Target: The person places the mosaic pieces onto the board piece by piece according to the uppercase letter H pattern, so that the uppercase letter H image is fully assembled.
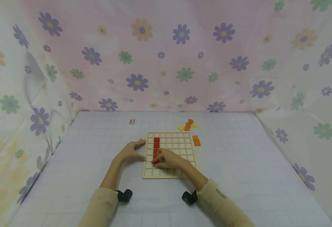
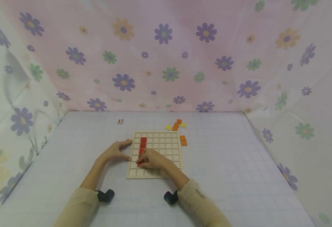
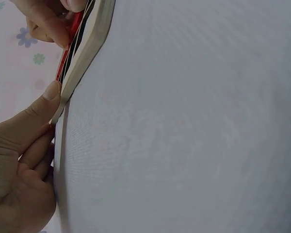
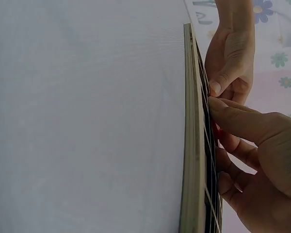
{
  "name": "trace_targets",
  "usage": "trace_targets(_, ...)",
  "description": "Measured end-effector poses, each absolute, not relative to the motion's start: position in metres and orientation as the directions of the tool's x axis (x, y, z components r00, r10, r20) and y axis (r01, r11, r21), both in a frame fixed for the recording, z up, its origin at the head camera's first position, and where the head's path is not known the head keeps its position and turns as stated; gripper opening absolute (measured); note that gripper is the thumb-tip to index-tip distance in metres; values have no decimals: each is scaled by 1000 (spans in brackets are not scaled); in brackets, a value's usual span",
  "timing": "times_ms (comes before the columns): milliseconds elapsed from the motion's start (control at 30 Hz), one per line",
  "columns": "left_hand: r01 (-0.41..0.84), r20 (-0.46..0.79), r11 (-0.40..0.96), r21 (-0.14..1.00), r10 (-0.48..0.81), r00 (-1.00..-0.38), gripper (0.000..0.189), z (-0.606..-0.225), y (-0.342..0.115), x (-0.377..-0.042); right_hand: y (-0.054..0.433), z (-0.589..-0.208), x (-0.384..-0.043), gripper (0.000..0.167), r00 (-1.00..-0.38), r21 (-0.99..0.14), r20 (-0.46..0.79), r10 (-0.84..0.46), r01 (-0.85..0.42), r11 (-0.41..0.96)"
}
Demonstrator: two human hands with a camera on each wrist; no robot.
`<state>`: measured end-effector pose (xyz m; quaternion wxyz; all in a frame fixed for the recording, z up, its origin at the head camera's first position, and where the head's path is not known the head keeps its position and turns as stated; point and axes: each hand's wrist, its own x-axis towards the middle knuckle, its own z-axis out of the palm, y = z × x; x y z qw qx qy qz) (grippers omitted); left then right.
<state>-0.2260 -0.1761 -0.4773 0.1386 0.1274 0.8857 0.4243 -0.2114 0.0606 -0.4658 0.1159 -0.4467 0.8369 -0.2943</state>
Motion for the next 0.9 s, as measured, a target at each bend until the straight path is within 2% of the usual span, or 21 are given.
trace_targets(200, 122, -116, 569, 813, 363, -924, 90, -477, -179, -225, 62, -468, -211, 24, -614, -660, 95, -784, -628, 412)
trace_targets(333, 163, -83, 561, 812, 387, -918, 90, -476, -180, -224, 62, -469, -211, 24, -605, -662, 107, -789, -635, 398)
trace_targets(600, 114, -126, 591, 798, 349, -928, 87, -474, -175, -224, 63, -472, -212, 25, -600, -644, 126, -790, -655, 395)
trace_targets(900, 107, -131, 590, 800, 345, -929, 87, -473, -175, -224, 67, -474, -212, 27, -640, -691, 152, -753, -614, 382)
